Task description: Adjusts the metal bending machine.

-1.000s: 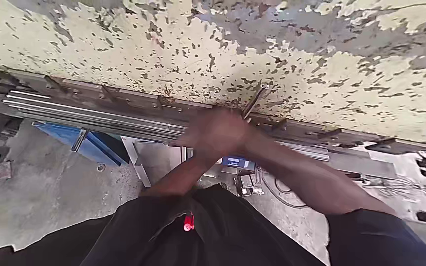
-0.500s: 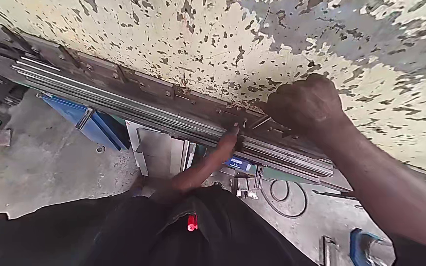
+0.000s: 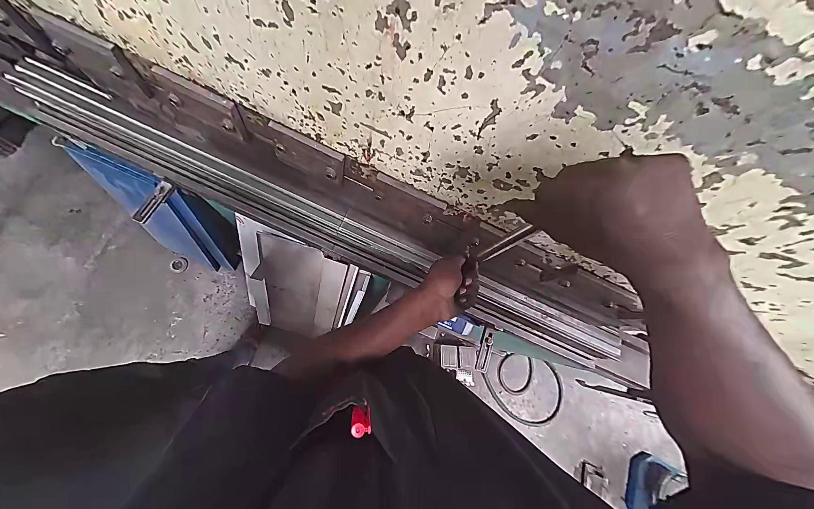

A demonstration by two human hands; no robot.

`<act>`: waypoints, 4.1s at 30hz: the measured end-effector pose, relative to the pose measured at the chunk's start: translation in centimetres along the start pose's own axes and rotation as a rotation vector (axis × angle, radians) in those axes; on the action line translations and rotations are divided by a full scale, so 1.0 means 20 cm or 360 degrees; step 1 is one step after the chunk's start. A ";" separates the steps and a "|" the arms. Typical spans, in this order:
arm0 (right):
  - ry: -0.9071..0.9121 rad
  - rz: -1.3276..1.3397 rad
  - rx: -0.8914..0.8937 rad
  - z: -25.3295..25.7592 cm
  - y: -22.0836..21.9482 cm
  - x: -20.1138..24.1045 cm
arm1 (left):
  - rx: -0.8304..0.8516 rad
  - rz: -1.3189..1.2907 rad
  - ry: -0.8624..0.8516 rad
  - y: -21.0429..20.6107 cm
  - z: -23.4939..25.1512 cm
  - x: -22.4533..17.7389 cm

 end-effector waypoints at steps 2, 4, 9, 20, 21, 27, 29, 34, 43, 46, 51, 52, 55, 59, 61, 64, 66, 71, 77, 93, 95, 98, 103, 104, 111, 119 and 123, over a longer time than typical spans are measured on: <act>0.0078 0.0179 -0.0061 0.00 -0.02 0.00 | -0.0056 0.0112 -0.0190 0.09 -0.10 -0.08; 0.0219 0.0279 -0.0133 0.03 -0.09 0.06 | -0.0203 0.0196 -0.0394 0.19 -0.16 -0.21; 0.0494 0.0286 -0.0307 0.14 -0.24 0.25 | -0.0448 0.0092 -0.0599 0.38 -0.11 -0.46; 0.0459 0.0336 -0.0273 0.29 -0.21 0.29 | -0.0472 -0.0021 -0.0630 0.43 -0.07 -0.55; 0.0488 0.0354 -0.0287 0.30 -0.18 0.30 | -0.0423 -0.0093 -0.0600 0.43 -0.07 -0.57; 0.0697 0.0255 -0.0215 0.37 -0.06 0.45 | -0.0172 -0.0415 -0.0440 0.41 -0.07 -0.62; 0.0586 0.0224 -0.0184 0.31 -0.20 0.38 | -0.0284 -0.0303 -0.0504 0.40 -0.06 -0.62; 0.0270 0.0288 -0.0291 0.09 -0.72 0.35 | -0.0655 0.0331 -0.0819 0.40 -0.02 -0.59; -0.0276 0.1044 0.0232 0.17 -1.19 0.94 | -0.0783 0.1478 -0.1171 0.66 -0.12 -0.65; -0.0400 0.1515 0.0504 0.33 -1.20 1.07 | -0.1243 0.1604 -0.0937 0.98 -0.15 -0.61; -0.0524 0.2000 0.0313 0.44 -1.14 1.15 | -0.1157 0.0697 -0.0191 1.08 -0.18 -0.57; -0.0521 0.2032 0.0311 0.44 -1.13 1.14 | -0.1036 0.0599 -0.0121 1.06 -0.16 -0.57; -0.0482 0.2005 0.0313 0.44 -1.10 1.12 | -0.0791 0.0453 -0.0062 0.99 -0.07 -0.57; -0.0371 0.1584 0.0199 0.48 -0.96 1.08 | -0.0685 0.0951 -0.0486 0.93 0.00 -0.44; -0.0349 0.1579 0.0192 0.49 -0.91 1.06 | -0.0713 0.1608 -0.0842 0.94 0.03 -0.41; -0.0393 0.1594 0.0216 0.50 -0.93 1.08 | -0.0597 0.2001 -0.0950 0.93 0.02 -0.43; -0.0423 0.1680 0.0244 0.51 -0.96 1.09 | -0.0716 0.2330 -0.0762 0.92 -0.01 -0.50; -0.0482 0.2009 0.0044 0.47 -0.99 1.11 | -0.0773 0.2963 -0.0849 0.95 0.01 -0.61; -0.0297 0.1969 0.0087 0.45 -0.96 0.99 | -0.0864 0.2889 0.0171 0.45 -0.13 -0.76; -0.0169 0.1363 0.0270 0.04 -1.06 0.71 | -0.0322 0.0306 -0.1311 0.42 -0.18 -0.39; -0.0214 0.0957 0.0214 -0.03 -0.89 0.60 | -0.0590 0.0472 -0.1125 0.47 -0.18 -0.42; -0.0044 0.0565 -0.0124 -0.02 -0.67 0.43 | -0.0732 0.0838 -0.0948 0.50 -0.16 -0.46; 0.0433 0.0293 -0.0272 0.14 -0.33 0.32 | -0.0596 0.0685 -0.0907 0.46 -0.16 -0.48; 0.0480 0.0239 -0.0246 0.18 -0.28 0.32 | -0.0560 0.0632 -0.0892 0.46 -0.15 -0.48; 0.0684 -0.0021 -0.0112 0.39 -0.01 0.40 | -0.0365 0.0163 -0.0723 0.44 -0.14 -0.55; 0.0657 -0.0246 0.0207 0.54 0.18 0.49 | -0.0064 -0.0293 -0.0416 0.45 -0.09 -0.62; 0.0586 -0.0228 0.0256 0.44 0.06 0.42 | -0.0208 -0.0127 -0.0466 0.42 -0.11 -0.63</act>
Point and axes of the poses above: each hand's wrist, its own z-axis towards the middle knuckle, its own y-axis out of the back of the hand, x = y × z, the point moved 2 cm from there along z, towards the middle knuckle, and after that the axes turned 2 degrees about -z, right-handed, at the moved point
